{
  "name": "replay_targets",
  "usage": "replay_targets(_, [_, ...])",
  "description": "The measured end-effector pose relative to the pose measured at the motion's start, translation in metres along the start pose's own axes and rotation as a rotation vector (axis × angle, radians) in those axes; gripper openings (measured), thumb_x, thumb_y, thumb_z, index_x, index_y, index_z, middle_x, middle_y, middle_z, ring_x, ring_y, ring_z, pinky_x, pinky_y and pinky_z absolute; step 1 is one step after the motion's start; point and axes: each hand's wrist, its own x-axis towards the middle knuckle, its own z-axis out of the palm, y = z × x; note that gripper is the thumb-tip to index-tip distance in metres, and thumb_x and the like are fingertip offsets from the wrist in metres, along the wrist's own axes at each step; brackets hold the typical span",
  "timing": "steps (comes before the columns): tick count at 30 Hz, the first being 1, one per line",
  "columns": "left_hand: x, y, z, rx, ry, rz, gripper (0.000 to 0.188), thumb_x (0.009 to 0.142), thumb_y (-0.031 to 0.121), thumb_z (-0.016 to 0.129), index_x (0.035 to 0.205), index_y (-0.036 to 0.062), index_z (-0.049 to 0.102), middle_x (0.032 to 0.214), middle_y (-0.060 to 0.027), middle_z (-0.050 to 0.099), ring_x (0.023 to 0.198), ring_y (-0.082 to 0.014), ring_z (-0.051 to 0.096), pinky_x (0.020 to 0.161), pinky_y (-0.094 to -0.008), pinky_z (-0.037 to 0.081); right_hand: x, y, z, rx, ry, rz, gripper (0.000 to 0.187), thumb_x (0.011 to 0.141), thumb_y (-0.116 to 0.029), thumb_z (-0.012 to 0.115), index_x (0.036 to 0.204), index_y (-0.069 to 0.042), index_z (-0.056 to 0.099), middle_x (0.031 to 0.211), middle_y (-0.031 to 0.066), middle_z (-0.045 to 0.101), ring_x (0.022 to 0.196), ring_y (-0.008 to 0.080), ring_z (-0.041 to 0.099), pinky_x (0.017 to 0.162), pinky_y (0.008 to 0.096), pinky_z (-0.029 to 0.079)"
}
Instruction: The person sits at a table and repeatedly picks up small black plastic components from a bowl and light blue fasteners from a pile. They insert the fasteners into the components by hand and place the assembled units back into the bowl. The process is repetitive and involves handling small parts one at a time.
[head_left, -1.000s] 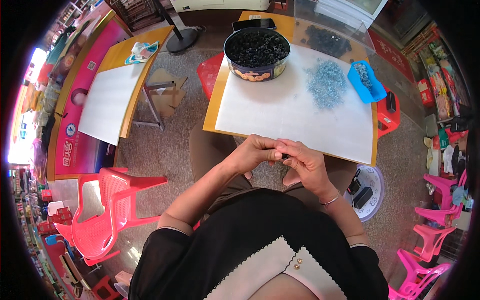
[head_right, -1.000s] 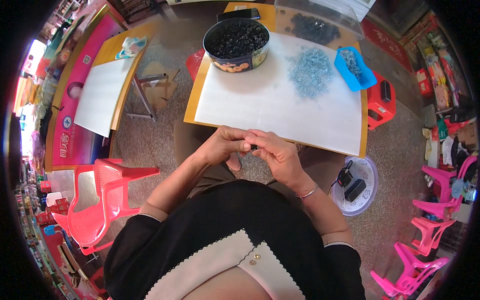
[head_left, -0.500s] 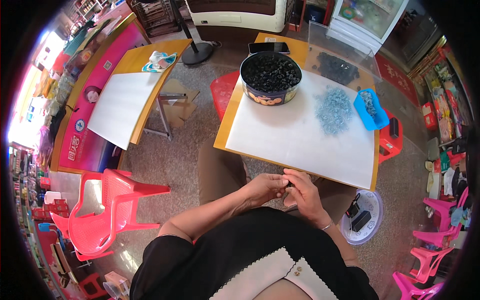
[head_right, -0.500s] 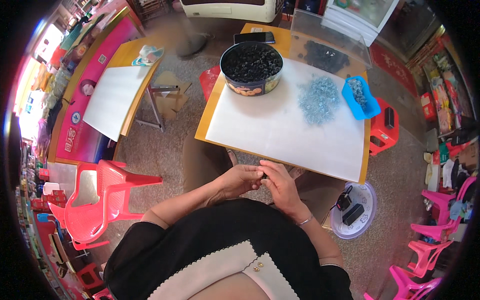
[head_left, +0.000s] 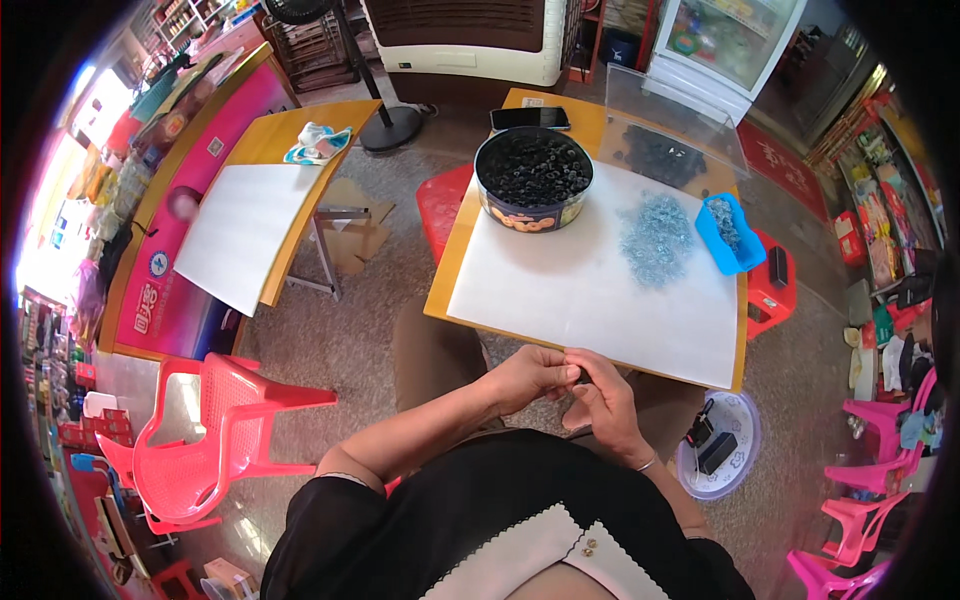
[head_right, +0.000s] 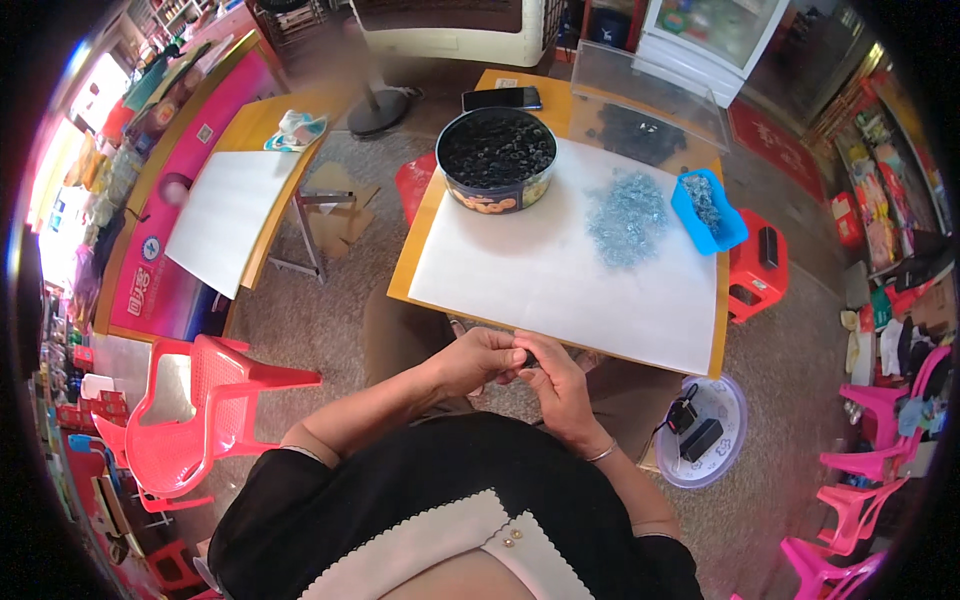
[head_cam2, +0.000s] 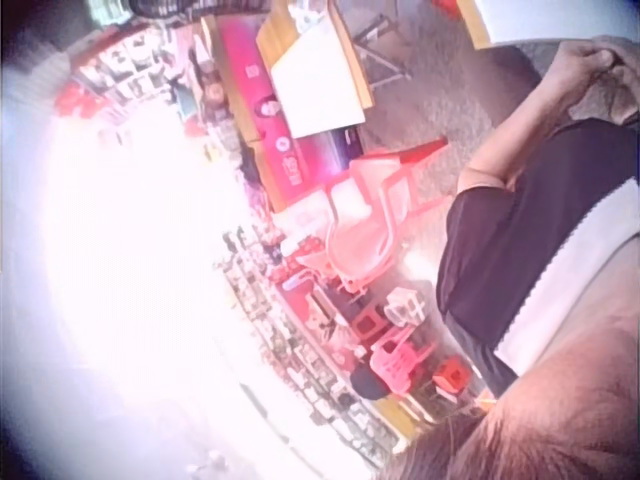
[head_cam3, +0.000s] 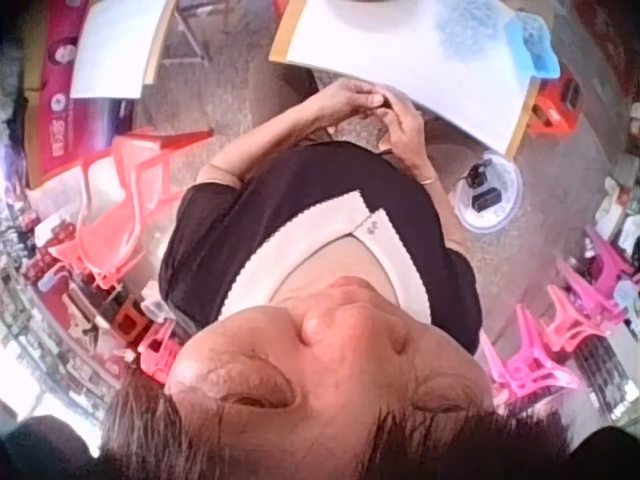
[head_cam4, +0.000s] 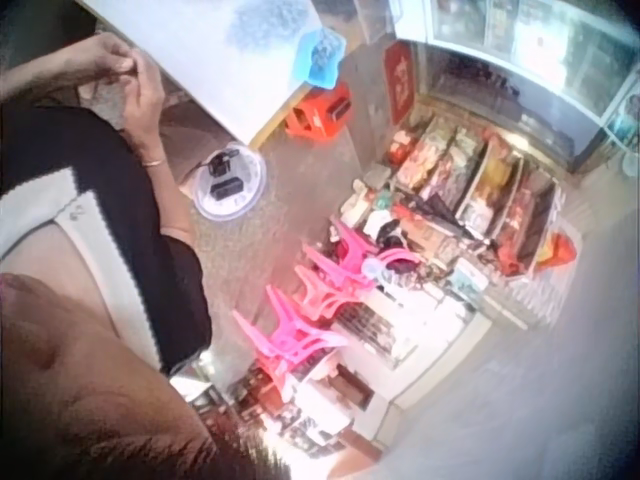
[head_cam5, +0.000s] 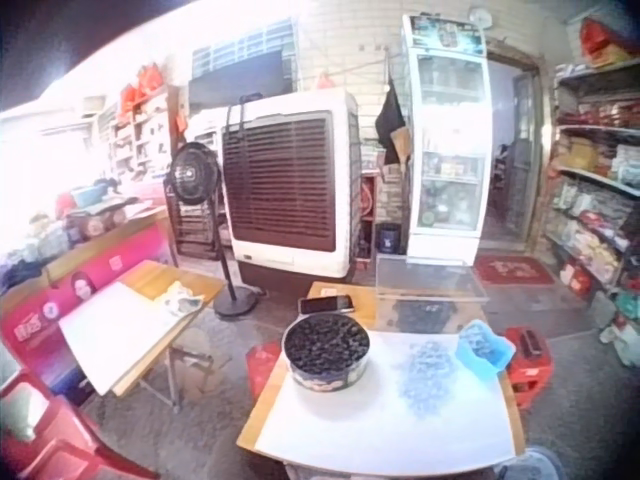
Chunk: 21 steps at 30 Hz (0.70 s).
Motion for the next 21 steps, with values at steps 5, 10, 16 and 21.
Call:
replay_targets(5, [-0.003, 0.006, 0.012, -0.102, -0.064, -0.021, 0.025, 0.085, 0.024, 0.065, 0.088, -0.0001, 0.065, 0.071, -0.0009, 0.058, 0.062, -0.0095, 0.048, 0.057, -0.0211, 0.038, -0.004, -0.011, 0.0, -0.145, 0.107, -0.149, 0.026, 0.085, -0.002, 0.055, 0.11, 0.002, 0.056, 0.111, 0.0163, 0.057, 0.1, 0.0278, 0.057, 0.086, 0.033, 0.046])
replay_targets(10, [-0.007, 0.006, 0.016, -0.154, -0.151, -0.036, 0.025, 0.084, 0.025, 0.067, 0.088, 0.0006, 0.065, 0.073, -0.0016, 0.06, 0.065, -0.0097, 0.049, 0.06, -0.0225, 0.04, -0.006, -0.014, -0.001, -0.193, 0.149, -0.274, 0.024, 0.084, -0.002, 0.055, 0.108, 0.002, 0.057, 0.106, 0.0152, 0.058, 0.096, 0.0286, 0.057, 0.084, 0.0331, 0.046])
replay_targets(16, [-0.006, 0.01, 0.022, -0.319, -0.047, -0.004, 0.021, 0.09, 0.024, 0.06, 0.093, 0.0036, 0.063, 0.077, -0.0002, 0.058, 0.07, -0.0082, 0.05, 0.064, -0.0218, 0.04, 0.001, -0.017, -0.006, 0.085, 0.117, -0.016, 0.025, 0.083, -0.003, 0.058, 0.108, 0.002, 0.057, 0.107, 0.0152, 0.058, 0.098, 0.0276, 0.057, 0.085, 0.0335, 0.046])
replay_targets(21, [0.006, 0.007, 0.013, -0.323, 0.03, 0.061, 0.02, 0.092, 0.023, 0.057, 0.096, 0.0042, 0.062, 0.08, -0.0005, 0.059, 0.07, -0.0077, 0.05, 0.063, -0.022, 0.039, 0.015, -0.016, -0.012, -0.071, 0.129, -0.064, 0.026, 0.081, -0.006, 0.061, 0.106, 0.0, 0.058, 0.106, 0.0139, 0.058, 0.098, 0.026, 0.057, 0.084, 0.0341, 0.046])
